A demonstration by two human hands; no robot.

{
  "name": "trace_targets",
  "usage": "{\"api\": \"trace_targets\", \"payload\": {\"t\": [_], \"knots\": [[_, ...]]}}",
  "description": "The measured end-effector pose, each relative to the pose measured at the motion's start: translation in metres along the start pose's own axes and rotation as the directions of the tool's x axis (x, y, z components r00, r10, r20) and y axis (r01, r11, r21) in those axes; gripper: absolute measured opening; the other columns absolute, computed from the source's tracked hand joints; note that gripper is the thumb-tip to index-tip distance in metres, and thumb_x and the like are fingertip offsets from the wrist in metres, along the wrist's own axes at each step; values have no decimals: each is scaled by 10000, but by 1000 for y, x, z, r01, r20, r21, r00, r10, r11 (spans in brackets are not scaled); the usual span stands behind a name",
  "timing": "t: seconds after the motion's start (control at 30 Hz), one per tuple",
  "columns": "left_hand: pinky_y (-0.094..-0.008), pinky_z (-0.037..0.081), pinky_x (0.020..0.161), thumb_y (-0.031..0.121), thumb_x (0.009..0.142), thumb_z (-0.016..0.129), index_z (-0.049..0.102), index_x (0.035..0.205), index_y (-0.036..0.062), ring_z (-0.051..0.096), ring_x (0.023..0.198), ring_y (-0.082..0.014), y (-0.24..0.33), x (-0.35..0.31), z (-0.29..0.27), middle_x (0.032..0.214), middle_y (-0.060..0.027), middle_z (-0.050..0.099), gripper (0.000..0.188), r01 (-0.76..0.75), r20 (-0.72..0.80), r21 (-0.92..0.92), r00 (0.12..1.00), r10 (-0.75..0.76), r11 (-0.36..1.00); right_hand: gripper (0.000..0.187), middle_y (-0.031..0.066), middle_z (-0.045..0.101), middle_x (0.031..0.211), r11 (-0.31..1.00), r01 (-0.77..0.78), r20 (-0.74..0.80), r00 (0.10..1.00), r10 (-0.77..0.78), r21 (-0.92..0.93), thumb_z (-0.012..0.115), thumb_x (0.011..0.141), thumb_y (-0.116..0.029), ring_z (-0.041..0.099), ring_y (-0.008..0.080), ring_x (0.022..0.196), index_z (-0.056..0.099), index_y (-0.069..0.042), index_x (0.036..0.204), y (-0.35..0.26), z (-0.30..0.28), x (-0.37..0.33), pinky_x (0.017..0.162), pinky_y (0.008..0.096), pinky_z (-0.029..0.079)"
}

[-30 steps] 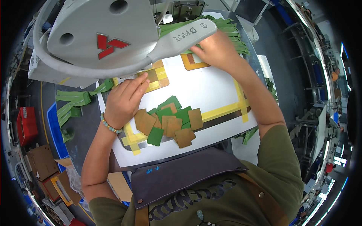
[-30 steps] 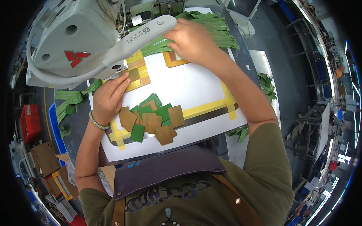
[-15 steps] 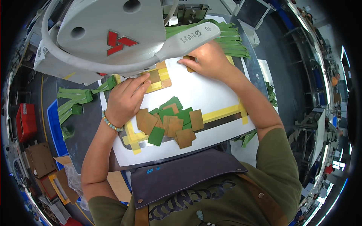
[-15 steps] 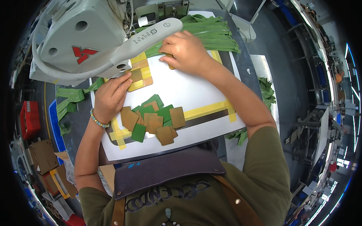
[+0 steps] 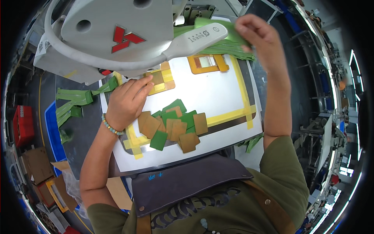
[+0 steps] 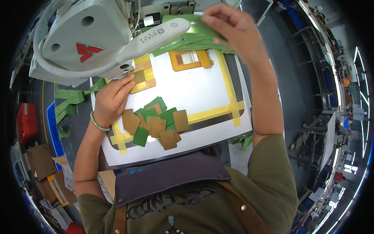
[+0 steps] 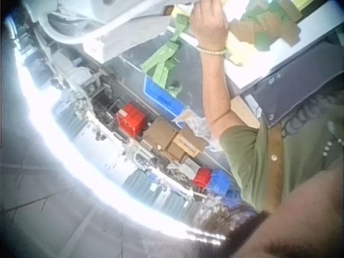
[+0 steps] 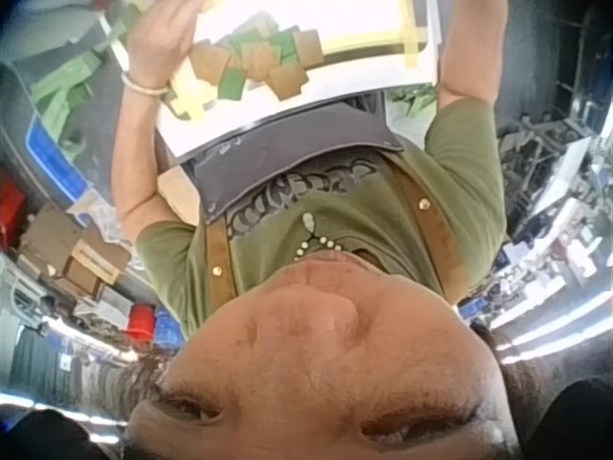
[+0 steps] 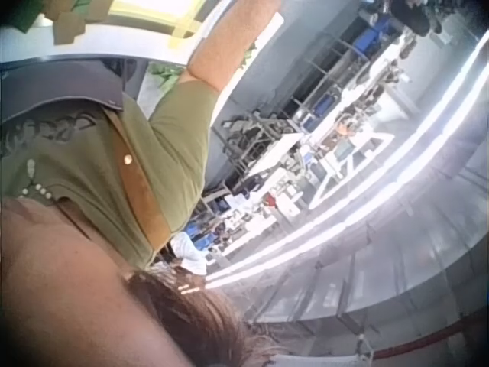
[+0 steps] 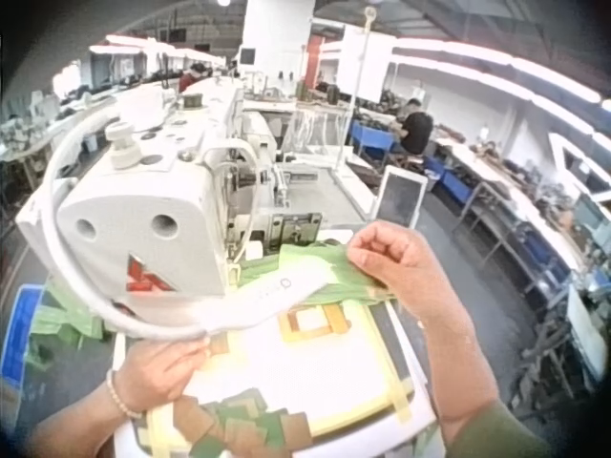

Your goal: Assembling and aligning small green and brown leather pieces into a larger pattern on a workspace under an industrial sewing machine.

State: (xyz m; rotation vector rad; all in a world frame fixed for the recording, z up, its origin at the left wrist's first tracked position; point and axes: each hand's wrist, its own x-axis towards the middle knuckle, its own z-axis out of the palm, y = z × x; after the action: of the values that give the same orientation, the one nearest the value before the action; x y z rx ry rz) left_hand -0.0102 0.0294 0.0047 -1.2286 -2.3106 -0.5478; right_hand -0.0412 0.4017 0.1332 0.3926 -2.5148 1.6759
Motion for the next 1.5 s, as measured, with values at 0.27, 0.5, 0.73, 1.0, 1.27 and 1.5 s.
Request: {"api": "trace_targets", "payload": {"t": [0.27, 0.5, 0.73, 1.0, 1.27, 1.5], "knots": [[-372, 570, 749, -61, 821, 723, 717, 1128, -12, 714, 899, -290, -1, 6, 1, 1248, -122, 743, 311, 8, 1, -44, 1000, -8, 999, 170, -7, 713, 893, 706, 276, 15, 936, -352, -652, 713, 1030, -156, 597, 50, 799, 751, 3, 1074, -38, -43, -9, 715, 237, 474], [-350, 567, 720, 1, 846, 726, 732, 1109, 5, 710, 908, -247, -2, 2, -1, 1209, -82, 742, 263, 4, -39, -3, 999, -4, 1000, 191, 30, 735, 880, 984, 145, 470, 879, -81, -102, 662, 996, -171, 606, 104, 769, 743, 2, 1013, 34, 72, 10, 712, 289, 489], [-344, 564, 707, 6, 837, 729, 731, 1119, 11, 710, 872, -225, -3, 2, 0, 1197, -77, 742, 282, -21, -57, 20, 998, 22, 1000, 189, 137, 802, 943, 963, 115, 335, 942, -27, -245, 638, 938, -122, 758, 282, 867, 762, -8, 1023, 69, 109, 3, 808, 388, 570], [-366, 567, 791, 101, 912, 745, 720, 1266, 15, 677, 903, -285, 4, 8, -2, 1341, -84, 717, 364, 72, 143, -46, 988, -65, 996, 183, 128, 802, 929, 953, 175, 345, 935, -82, -248, 658, 932, -141, 754, 281, 852, 765, -19, 1017, 78, 111, 7, 799, 390, 570], [-369, 563, 793, 185, 917, 768, 709, 1274, 9, 646, 915, -275, 4, 7, 4, 1342, -73, 710, 403, 53, 156, -8, 986, -52, 999, 313, 103, 749, 979, 919, 195, 392, 919, -49, -342, 732, 961, -278, 697, 259, 780, 747, -46, 1171, 59, 80, 11, 758, 380, 546], [-345, 559, 790, 219, 897, 782, 688, 1280, -15, 640, 952, -240, 9, 11, 7, 1344, -102, 681, 458, -11, 171, 156, 985, -16, 988, 348, 7, 638, 949, 858, -51, 440, 842, 312, -510, 730, 998, -240, 589, 92, 819, 727, -1, 1252, 33, -10, 12, 716, 277, 479]]}}
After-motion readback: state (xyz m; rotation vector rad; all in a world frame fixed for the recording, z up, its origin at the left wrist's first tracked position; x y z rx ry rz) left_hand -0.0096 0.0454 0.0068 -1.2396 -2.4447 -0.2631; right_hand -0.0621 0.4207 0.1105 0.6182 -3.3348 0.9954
